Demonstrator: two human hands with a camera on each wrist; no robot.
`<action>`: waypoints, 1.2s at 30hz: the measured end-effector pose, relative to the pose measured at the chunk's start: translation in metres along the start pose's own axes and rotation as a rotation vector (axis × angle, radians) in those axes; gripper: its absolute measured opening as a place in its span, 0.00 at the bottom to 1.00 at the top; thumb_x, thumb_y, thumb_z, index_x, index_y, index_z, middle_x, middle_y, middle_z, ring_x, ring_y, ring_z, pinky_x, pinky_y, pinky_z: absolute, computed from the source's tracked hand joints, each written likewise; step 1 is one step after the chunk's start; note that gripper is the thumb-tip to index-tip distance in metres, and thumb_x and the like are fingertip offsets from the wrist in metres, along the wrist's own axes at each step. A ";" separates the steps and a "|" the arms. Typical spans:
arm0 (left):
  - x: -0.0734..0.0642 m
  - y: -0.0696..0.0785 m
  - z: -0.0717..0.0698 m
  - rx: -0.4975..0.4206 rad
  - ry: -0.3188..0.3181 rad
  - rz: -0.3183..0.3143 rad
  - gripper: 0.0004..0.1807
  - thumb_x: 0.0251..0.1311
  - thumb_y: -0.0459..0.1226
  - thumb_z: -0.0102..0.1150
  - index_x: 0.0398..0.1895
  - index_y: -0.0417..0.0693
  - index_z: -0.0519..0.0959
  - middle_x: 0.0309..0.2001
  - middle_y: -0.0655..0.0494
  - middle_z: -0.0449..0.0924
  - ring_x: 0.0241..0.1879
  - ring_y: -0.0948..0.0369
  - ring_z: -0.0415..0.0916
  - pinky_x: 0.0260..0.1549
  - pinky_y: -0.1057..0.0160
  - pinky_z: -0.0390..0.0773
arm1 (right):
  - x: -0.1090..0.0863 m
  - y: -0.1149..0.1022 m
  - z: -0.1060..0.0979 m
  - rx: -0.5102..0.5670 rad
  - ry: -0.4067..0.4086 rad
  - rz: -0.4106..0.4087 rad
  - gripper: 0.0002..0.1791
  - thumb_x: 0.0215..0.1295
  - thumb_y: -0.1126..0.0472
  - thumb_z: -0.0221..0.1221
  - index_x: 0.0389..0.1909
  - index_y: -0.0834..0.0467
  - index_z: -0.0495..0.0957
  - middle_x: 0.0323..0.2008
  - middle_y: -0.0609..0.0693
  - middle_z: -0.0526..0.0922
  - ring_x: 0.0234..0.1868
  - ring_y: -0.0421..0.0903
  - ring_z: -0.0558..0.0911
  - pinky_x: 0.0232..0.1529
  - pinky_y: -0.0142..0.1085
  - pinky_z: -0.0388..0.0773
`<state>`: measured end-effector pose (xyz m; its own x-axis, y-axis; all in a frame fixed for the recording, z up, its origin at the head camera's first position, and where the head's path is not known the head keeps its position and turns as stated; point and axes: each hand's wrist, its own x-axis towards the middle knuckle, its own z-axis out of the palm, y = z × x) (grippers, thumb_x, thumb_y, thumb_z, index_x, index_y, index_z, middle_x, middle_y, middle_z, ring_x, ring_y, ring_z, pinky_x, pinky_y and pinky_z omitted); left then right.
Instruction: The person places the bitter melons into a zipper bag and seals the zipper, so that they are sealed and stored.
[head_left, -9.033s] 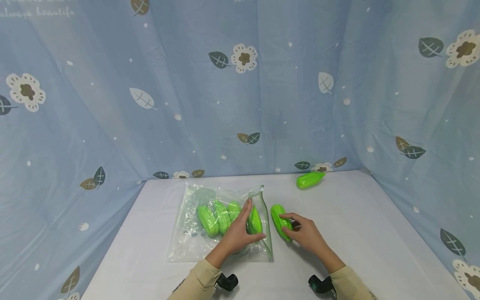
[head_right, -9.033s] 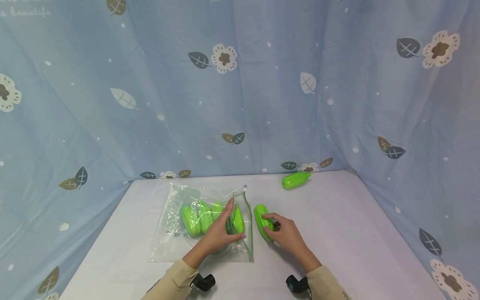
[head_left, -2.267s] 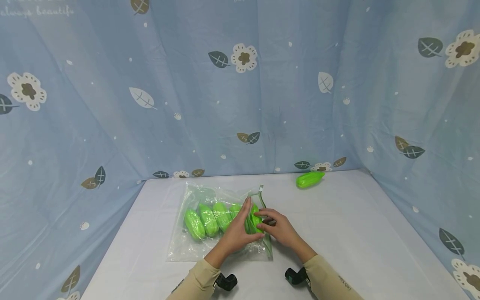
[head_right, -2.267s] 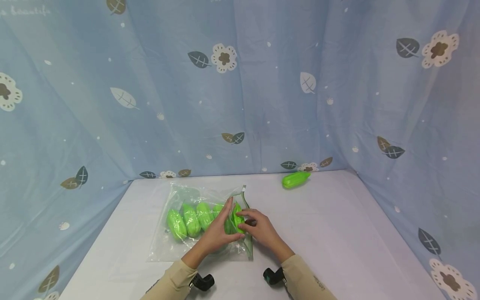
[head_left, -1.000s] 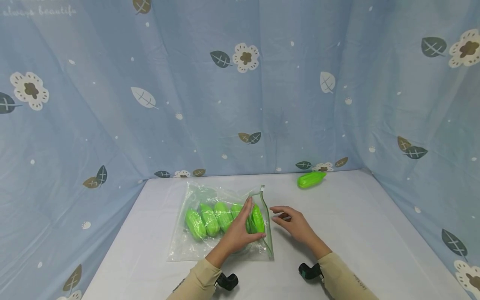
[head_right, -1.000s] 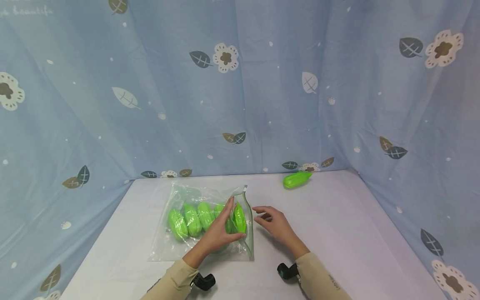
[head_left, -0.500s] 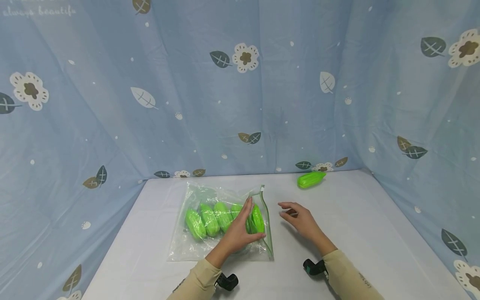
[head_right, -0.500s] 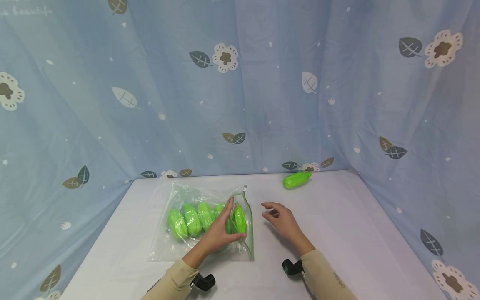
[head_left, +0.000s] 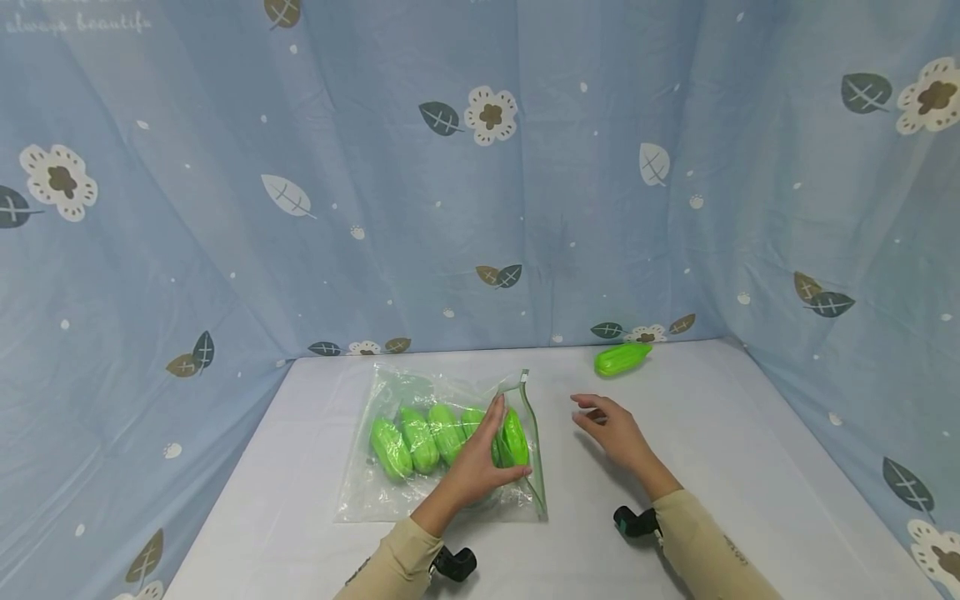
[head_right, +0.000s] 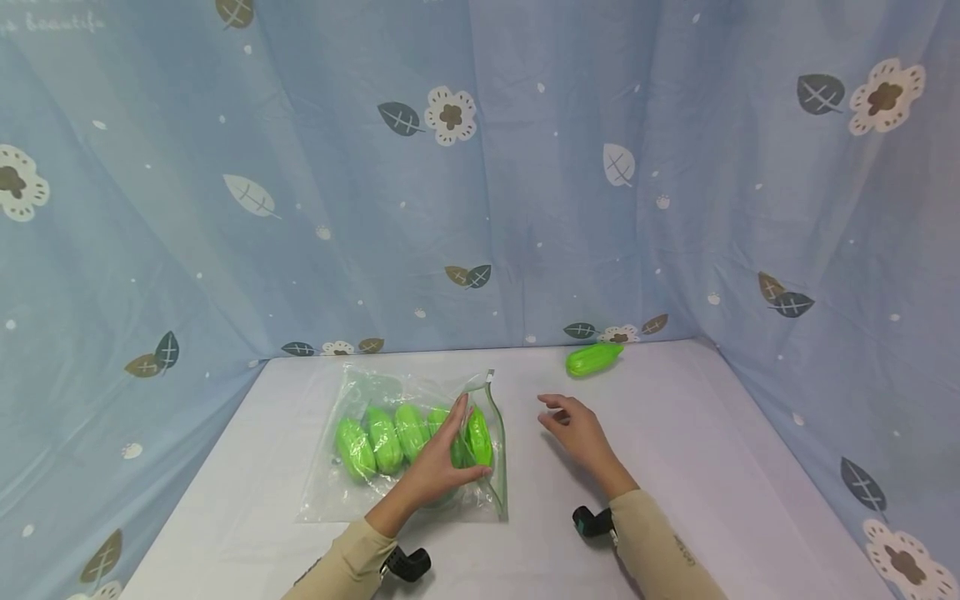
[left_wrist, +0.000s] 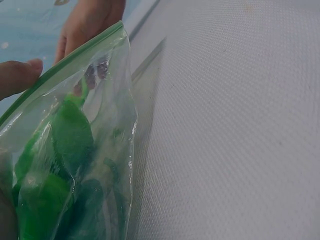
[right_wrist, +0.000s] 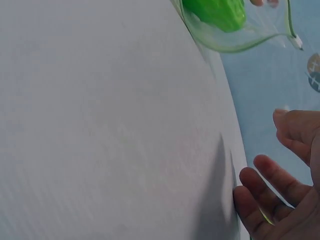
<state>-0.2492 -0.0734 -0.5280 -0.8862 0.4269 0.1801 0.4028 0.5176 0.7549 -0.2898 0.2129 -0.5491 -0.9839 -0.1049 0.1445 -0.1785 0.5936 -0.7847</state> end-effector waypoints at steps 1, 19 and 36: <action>0.000 0.000 0.000 0.002 0.000 -0.002 0.66 0.54 0.54 0.75 0.84 0.52 0.38 0.82 0.50 0.44 0.78 0.45 0.49 0.71 0.40 0.59 | 0.001 0.001 -0.001 -0.001 0.002 0.004 0.22 0.72 0.58 0.63 0.65 0.55 0.77 0.58 0.60 0.81 0.52 0.56 0.83 0.50 0.50 0.82; 0.000 0.000 0.001 0.017 0.000 -0.010 0.66 0.54 0.53 0.76 0.84 0.54 0.37 0.82 0.51 0.42 0.78 0.44 0.49 0.71 0.39 0.58 | 0.024 0.017 -0.020 -0.050 0.073 0.058 0.25 0.74 0.59 0.60 0.69 0.61 0.73 0.61 0.67 0.76 0.55 0.61 0.80 0.52 0.54 0.80; 0.000 0.001 0.001 0.024 -0.007 -0.012 0.66 0.54 0.53 0.76 0.84 0.52 0.38 0.82 0.51 0.40 0.78 0.45 0.49 0.71 0.40 0.59 | 0.048 0.034 -0.032 -0.048 0.221 0.176 0.29 0.75 0.58 0.58 0.73 0.63 0.66 0.68 0.73 0.65 0.59 0.67 0.77 0.56 0.56 0.79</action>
<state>-0.2488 -0.0724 -0.5279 -0.8892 0.4260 0.1669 0.3980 0.5402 0.7415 -0.3431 0.2539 -0.5497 -0.9741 0.1770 0.1405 0.0009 0.6248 -0.7808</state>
